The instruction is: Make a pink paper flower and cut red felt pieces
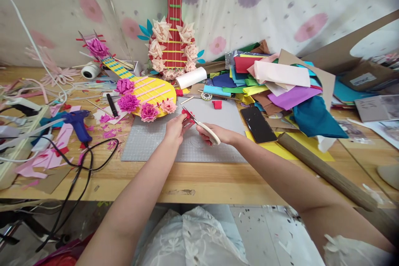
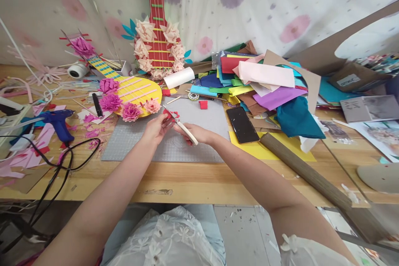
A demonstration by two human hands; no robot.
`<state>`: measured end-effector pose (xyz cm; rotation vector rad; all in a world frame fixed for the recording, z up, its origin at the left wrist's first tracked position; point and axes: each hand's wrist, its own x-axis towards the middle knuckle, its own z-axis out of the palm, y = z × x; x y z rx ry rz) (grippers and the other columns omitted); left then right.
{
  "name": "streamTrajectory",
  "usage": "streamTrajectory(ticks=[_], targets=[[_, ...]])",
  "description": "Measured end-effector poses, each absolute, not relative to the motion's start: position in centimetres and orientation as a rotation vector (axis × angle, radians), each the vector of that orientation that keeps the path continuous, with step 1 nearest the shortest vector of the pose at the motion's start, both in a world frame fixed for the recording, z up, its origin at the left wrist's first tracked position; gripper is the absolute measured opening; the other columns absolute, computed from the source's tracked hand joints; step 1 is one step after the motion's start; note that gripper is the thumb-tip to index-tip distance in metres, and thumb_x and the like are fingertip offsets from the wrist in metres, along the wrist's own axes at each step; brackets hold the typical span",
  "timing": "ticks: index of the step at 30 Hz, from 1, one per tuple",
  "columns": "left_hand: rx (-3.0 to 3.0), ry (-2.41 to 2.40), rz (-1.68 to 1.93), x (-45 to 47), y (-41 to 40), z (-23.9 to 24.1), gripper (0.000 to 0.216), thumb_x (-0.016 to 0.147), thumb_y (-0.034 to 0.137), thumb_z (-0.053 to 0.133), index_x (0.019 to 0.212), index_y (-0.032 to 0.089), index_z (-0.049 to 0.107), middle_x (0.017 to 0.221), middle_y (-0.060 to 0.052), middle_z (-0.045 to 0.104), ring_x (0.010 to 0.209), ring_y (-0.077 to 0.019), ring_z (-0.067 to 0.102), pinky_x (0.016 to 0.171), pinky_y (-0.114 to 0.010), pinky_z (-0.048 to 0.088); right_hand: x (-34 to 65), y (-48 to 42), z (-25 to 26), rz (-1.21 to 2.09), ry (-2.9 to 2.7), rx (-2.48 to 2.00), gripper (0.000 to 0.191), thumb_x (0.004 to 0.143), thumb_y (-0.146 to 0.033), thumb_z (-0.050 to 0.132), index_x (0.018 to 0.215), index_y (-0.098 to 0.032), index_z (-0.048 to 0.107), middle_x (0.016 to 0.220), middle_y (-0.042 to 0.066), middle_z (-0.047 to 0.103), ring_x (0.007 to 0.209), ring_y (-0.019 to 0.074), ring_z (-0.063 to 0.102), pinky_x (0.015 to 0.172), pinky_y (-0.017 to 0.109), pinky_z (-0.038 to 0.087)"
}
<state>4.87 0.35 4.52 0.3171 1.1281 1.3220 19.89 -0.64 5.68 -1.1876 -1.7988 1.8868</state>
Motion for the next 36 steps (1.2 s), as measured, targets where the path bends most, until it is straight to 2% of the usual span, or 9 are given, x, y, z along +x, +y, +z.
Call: streamTrajectory(ticks=[17,27,36], targets=[[0.567,1.176,1.265,4.1,0.0,4.9,0.007,0.067,0.012,0.06,0.059,0.012,0.06,0.068,-0.008,0.068,0.064,-0.0151,0.064,0.066,-0.03,0.053,20.9,-0.6,5.2,1.848,-1.793,-1.227,0.05,0.07,-0.065,0.056,0.073,-0.019,0.037,0.055,-0.008,0.034,0.042,0.0054,0.037,0.039,0.022,0.032],[0.699,1.238,1.139,3.3,-0.3,5.7,0.008,0.064,0.014,0.063,0.059,0.012,0.056,0.068,-0.004,0.066,0.073,-0.0168,0.065,0.061,-0.029,0.053,21.0,-0.5,5.9,1.947,-1.92,-1.127,0.051,0.074,-0.07,0.046,0.075,-0.02,0.034,0.058,-0.007,0.035,0.048,0.0065,0.039,0.045,0.022,0.033],[0.729,1.21,1.057,2.7,0.0,5.7,0.008,0.063,0.015,0.064,0.058,0.013,0.058,0.069,-0.004,0.067,0.077,-0.018,0.063,0.061,-0.029,0.053,20.9,-0.5,5.6,1.989,-1.801,-1.151,0.055,0.068,-0.071,0.054,0.074,-0.02,0.034,0.057,-0.009,0.032,0.045,0.0045,0.034,0.043,0.021,0.03]])
